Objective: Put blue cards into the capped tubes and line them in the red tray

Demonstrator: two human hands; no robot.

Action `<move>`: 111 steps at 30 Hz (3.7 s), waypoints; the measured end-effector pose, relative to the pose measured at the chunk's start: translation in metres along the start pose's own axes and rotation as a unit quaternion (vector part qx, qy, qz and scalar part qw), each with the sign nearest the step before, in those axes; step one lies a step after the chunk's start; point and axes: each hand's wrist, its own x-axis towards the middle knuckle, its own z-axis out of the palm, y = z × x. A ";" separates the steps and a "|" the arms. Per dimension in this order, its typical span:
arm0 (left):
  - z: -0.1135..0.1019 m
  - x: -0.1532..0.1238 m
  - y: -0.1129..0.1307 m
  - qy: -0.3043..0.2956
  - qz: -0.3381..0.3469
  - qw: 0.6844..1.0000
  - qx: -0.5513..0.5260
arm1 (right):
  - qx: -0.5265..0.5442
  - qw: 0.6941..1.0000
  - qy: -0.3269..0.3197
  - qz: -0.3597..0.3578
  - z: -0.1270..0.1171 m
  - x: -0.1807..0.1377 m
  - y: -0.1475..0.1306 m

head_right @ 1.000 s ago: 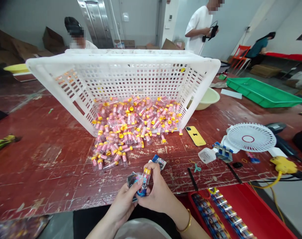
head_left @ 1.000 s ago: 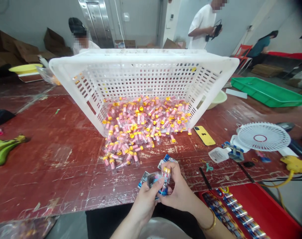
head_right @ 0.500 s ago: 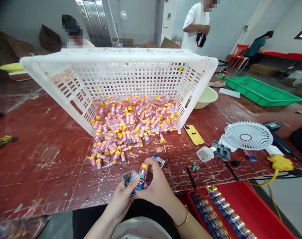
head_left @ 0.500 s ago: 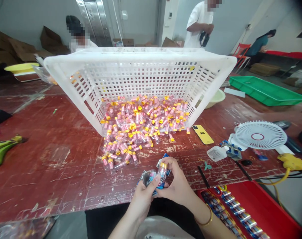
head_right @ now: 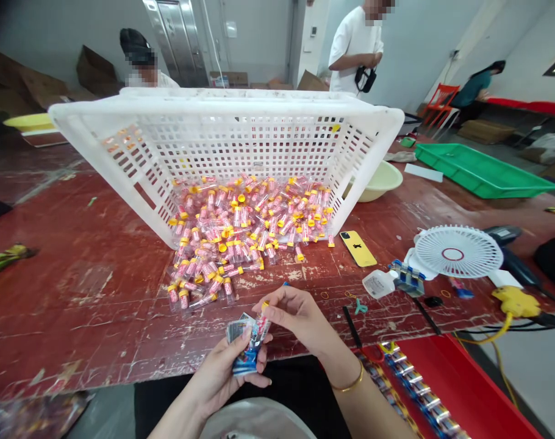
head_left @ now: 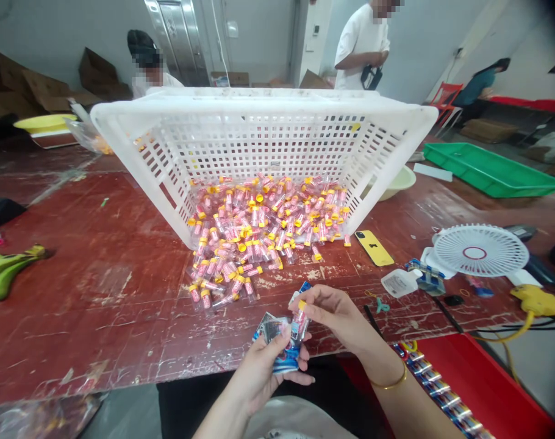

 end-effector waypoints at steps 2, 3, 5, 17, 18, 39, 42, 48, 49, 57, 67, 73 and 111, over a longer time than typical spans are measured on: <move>-0.001 -0.001 0.001 -0.002 -0.009 1.000 -0.005 | 0.017 0.999 0.037 0.000 -0.008 0.005 -0.002; -0.001 -0.002 0.001 0.009 -0.007 1.000 -0.003 | 0.021 0.997 0.067 -0.019 -0.013 0.007 -0.003; -0.002 -0.003 0.002 0.038 -0.002 0.999 0.004 | 0.036 0.984 0.155 -0.085 -0.023 0.011 -0.007; 0.000 0.004 -0.001 0.116 0.209 0.961 0.137 | -0.144 0.989 -0.016 -0.040 -0.006 -0.014 -0.018; 0.000 0.003 -0.001 0.126 0.214 0.960 0.131 | -0.184 0.982 -0.022 -0.045 -0.006 -0.016 -0.019; -0.003 -0.007 0.025 0.105 0.184 0.971 0.107 | -0.193 0.978 0.057 -0.059 -0.039 -0.020 -0.043; 0.001 -0.008 0.026 0.101 0.187 0.970 0.116 | -0.187 0.981 -0.009 -0.045 -0.018 -0.015 -0.036; 0.006 -0.016 0.027 0.030 0.104 0.984 0.139 | -0.287 0.943 -0.141 -0.086 -0.007 -0.006 -0.041; 0.007 -0.017 0.027 0.022 0.091 0.987 0.134 | -0.299 0.939 -0.142 -0.094 -0.008 -0.005 -0.042; 0.004 -0.010 0.024 0.077 0.105 0.987 0.090 | -0.291 0.950 -0.087 -0.076 -0.005 -0.002 -0.037; 0.007 -0.014 0.027 0.037 0.079 0.992 0.096 | -0.312 0.935 -0.119 -0.117 -0.007 -0.001 -0.044; 0.006 -0.011 0.025 0.027 0.075 0.990 0.117 | -0.301 0.924 -0.209 -0.109 -0.001 0.005 -0.042; 0.001 -0.018 0.034 0.054 0.114 0.972 0.197 | -0.261 0.963 -0.057 0.032 0.016 -0.002 -0.036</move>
